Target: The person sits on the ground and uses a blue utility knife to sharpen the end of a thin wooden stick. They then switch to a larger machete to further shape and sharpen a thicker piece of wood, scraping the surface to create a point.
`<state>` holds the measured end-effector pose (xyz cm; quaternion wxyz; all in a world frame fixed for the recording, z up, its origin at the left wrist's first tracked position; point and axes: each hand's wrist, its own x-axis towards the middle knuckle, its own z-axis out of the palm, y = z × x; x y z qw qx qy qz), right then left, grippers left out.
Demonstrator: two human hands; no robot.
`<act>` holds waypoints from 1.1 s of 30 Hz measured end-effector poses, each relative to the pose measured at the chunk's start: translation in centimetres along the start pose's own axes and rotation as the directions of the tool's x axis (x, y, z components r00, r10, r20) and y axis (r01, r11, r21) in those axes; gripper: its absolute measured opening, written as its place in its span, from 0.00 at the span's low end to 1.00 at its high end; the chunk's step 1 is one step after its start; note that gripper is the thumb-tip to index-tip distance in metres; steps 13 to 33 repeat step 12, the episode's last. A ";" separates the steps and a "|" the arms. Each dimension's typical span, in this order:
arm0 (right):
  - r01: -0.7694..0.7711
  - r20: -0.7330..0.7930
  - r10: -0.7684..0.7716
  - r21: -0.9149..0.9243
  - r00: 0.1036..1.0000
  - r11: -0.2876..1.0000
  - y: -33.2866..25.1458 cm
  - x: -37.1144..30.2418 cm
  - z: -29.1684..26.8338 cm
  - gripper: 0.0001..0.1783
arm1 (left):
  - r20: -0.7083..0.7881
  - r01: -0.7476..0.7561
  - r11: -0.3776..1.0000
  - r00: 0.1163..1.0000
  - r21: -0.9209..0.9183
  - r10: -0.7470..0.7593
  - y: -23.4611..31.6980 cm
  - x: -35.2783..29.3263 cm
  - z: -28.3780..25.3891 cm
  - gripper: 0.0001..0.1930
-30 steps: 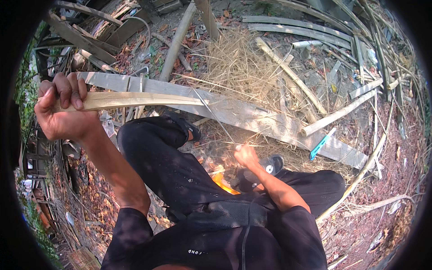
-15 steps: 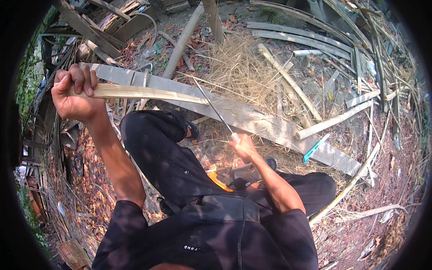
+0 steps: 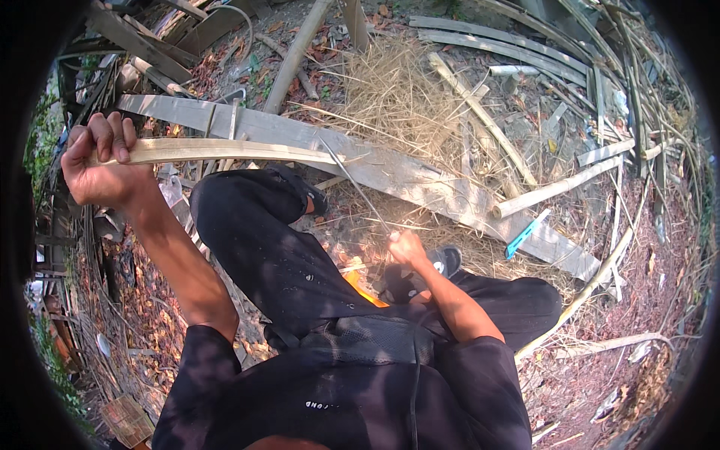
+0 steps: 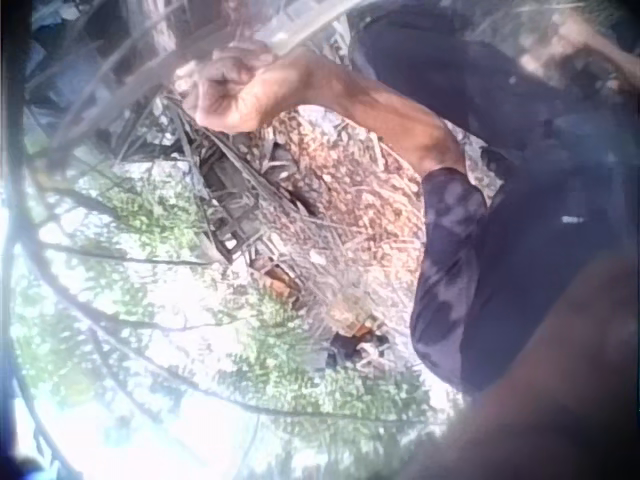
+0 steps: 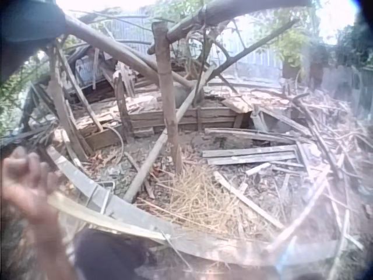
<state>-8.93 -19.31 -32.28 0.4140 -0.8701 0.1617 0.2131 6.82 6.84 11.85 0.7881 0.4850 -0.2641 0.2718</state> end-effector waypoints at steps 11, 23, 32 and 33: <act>-0.149 0.331 -0.039 0.523 0.943 0.839 1.0 2.2 -1.5 0.13 | -0.015 0.023 1.000 1.000 -0.007 -0.023 -1.0 2.1 -2.3 0.13; -0.146 0.334 -0.042 0.517 0.942 0.843 1.3 2.6 -1.4 0.13 | -0.020 0.013 1.000 1.000 0.004 -0.013 -0.7 2.3 -1.8 0.13; -0.146 0.334 -0.042 0.517 0.942 0.843 1.3 2.6 -1.4 0.13 | -0.020 0.013 1.000 1.000 0.004 -0.013 -0.7 2.3 -1.8 0.13; -0.146 0.334 -0.042 0.517 0.942 0.843 1.3 2.6 -1.4 0.13 | -0.020 0.013 1.000 1.000 0.004 -0.013 -0.7 2.3 -1.8 0.13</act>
